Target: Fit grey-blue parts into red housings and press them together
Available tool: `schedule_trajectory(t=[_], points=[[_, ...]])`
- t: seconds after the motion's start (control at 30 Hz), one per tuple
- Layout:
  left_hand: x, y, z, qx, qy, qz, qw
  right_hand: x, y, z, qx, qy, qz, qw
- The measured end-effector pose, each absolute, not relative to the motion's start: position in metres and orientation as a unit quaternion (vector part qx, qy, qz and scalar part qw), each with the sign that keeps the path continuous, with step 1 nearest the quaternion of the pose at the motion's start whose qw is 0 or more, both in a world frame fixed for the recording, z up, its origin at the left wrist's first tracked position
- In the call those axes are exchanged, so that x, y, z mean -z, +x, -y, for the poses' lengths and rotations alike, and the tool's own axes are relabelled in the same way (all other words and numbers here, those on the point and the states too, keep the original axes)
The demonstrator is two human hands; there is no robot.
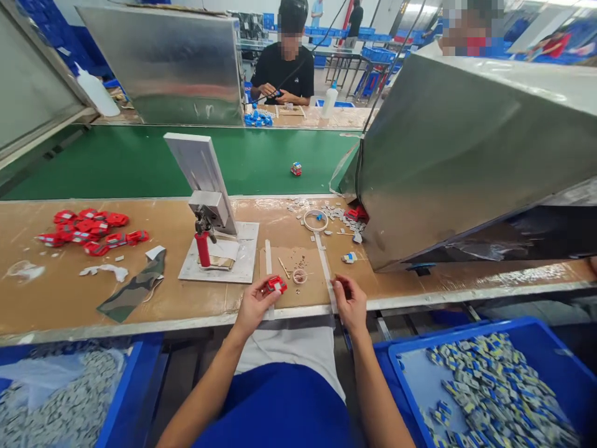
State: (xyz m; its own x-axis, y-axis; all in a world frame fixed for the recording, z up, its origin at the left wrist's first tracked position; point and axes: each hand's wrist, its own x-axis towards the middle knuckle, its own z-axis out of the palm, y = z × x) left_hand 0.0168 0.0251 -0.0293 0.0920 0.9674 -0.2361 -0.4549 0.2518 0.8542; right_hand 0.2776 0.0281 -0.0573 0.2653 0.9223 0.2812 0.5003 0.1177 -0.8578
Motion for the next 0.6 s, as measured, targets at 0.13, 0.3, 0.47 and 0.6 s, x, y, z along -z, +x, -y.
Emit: schedule_trajectory(t=[0.13, 0.3, 0.47, 0.6], points=[[0.032, 0.016, -0.029, -0.481, 0.405, -0.426, 0.650, 0.043, 0.247, -0.033, -0.288, -0.577, 0.594, 0.481], [0.039, 0.017, -0.025, -0.476, 0.446, -0.440, 0.617, 0.028, 0.231, -0.047, -0.330, -0.548, 0.603, 0.477], [0.038, 0.017, -0.021, -0.467, 0.508, -0.435, 0.579, 0.019, 0.223, -0.051, -0.341, -0.528, 0.619, 0.471], [0.036, 0.016, -0.022, -0.437, 0.553, -0.429, 0.565, 0.019, 0.221, -0.052, -0.332, -0.541, 0.589, 0.501]])
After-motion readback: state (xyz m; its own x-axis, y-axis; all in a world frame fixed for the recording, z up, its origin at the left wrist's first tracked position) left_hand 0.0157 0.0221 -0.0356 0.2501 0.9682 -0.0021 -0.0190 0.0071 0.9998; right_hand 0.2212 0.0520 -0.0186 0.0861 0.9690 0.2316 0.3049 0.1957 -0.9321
